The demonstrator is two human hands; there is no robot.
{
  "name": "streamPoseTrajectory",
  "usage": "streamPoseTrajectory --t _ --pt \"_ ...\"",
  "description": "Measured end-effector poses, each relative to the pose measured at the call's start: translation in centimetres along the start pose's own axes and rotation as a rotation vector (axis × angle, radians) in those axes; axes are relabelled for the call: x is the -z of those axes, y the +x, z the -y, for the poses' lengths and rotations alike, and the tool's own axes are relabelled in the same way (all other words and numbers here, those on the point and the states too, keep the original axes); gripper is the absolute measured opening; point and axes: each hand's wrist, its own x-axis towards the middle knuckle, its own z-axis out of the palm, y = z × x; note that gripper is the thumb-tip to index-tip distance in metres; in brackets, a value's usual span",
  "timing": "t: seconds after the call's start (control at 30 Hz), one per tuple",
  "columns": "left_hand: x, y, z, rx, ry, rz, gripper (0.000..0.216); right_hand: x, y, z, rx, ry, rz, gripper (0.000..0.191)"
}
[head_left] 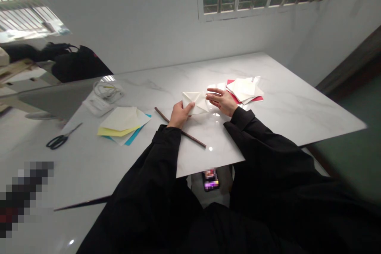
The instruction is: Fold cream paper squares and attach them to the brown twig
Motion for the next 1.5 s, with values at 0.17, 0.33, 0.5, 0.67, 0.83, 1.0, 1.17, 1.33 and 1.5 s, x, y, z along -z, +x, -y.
streamPoseTrajectory --t 0.17,0.33,0.5,0.67,0.83,1.0,1.17,1.33,1.5 --pt "-0.15 -0.04 -0.14 0.016 -0.003 -0.02 0.059 -0.08 -0.07 0.05 -0.131 0.097 -0.018 0.023" --pt "-0.24 0.0 -0.11 0.017 -0.008 -0.03 0.059 -0.26 -0.15 0.08 -0.167 0.129 0.018 0.015" --pt "-0.29 -0.02 -0.14 0.022 -0.006 -0.035 0.059 -0.19 -0.04 -0.14 -0.186 0.08 0.02 0.009" --pt "-0.31 -0.01 -0.1 0.01 -0.012 -0.032 0.058 -0.04 -0.01 -0.22 -0.199 0.053 0.043 0.009" --pt "-0.3 0.05 -0.06 0.004 -0.008 -0.039 0.055 -0.08 -0.11 -0.1 -0.201 0.057 0.015 0.007" --pt "-0.29 0.11 -0.02 0.007 -0.004 -0.041 0.055 -0.14 -0.18 -0.07 -0.18 0.031 0.027 0.006" --pt "-0.29 0.07 -0.06 0.004 0.01 -0.044 0.054 -0.4 -0.42 0.15 -0.171 0.015 -0.001 0.006" --pt "-0.23 0.07 -0.09 0.003 0.013 -0.048 0.054 -0.51 -0.46 0.3 -0.15 -0.001 0.002 0.016" --pt "-0.27 0.09 -0.13 0.002 0.012 -0.05 0.055 -0.31 -0.38 0.23 -0.112 -0.012 0.056 0.032"
